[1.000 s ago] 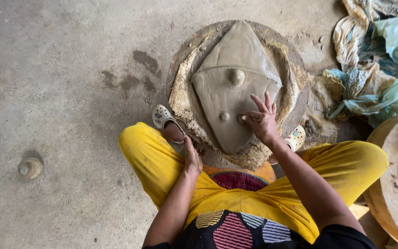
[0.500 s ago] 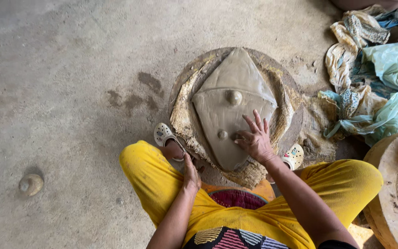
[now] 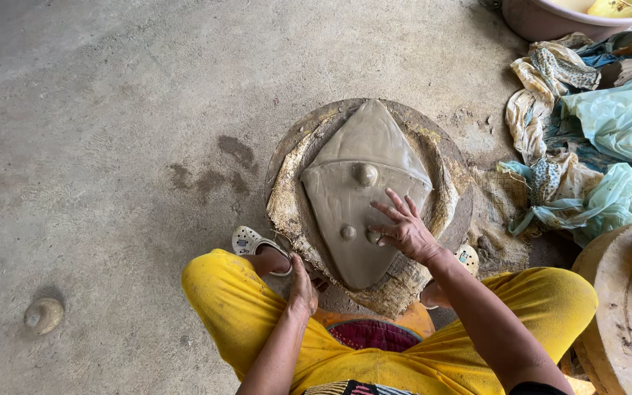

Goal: The person shapes a piece of clay by hand, smoothing the surface and attaching small clay balls.

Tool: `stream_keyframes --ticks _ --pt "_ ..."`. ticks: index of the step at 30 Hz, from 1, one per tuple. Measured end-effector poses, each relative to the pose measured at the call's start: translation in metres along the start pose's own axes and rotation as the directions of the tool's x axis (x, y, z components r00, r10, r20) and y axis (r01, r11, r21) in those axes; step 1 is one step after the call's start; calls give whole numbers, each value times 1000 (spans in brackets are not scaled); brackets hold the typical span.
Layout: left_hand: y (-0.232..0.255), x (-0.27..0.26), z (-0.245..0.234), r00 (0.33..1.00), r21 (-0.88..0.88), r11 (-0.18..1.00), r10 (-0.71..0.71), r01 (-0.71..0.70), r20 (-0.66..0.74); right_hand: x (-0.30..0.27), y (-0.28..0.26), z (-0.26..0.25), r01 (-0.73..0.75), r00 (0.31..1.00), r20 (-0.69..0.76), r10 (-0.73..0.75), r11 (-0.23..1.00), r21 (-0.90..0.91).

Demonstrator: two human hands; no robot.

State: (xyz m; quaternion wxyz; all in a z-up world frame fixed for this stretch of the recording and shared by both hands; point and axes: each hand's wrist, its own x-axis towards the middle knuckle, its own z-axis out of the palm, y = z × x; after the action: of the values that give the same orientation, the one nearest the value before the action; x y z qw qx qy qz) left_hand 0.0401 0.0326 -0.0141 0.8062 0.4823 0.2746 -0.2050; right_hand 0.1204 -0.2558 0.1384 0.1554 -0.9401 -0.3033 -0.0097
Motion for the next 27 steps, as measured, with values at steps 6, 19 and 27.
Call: stream_keyframes --ticks 6,19,27 --pt "8 13 3 994 47 999 -1 6 -107 9 5 1 141 990 17 -140 989 -44" --pt "32 62 -32 983 -26 994 100 -105 -157 -3 -23 46 4 985 -174 4 999 45" --pt "19 47 -46 973 -63 988 129 -143 -192 22 -46 44 -43 990 -128 51 997 60"
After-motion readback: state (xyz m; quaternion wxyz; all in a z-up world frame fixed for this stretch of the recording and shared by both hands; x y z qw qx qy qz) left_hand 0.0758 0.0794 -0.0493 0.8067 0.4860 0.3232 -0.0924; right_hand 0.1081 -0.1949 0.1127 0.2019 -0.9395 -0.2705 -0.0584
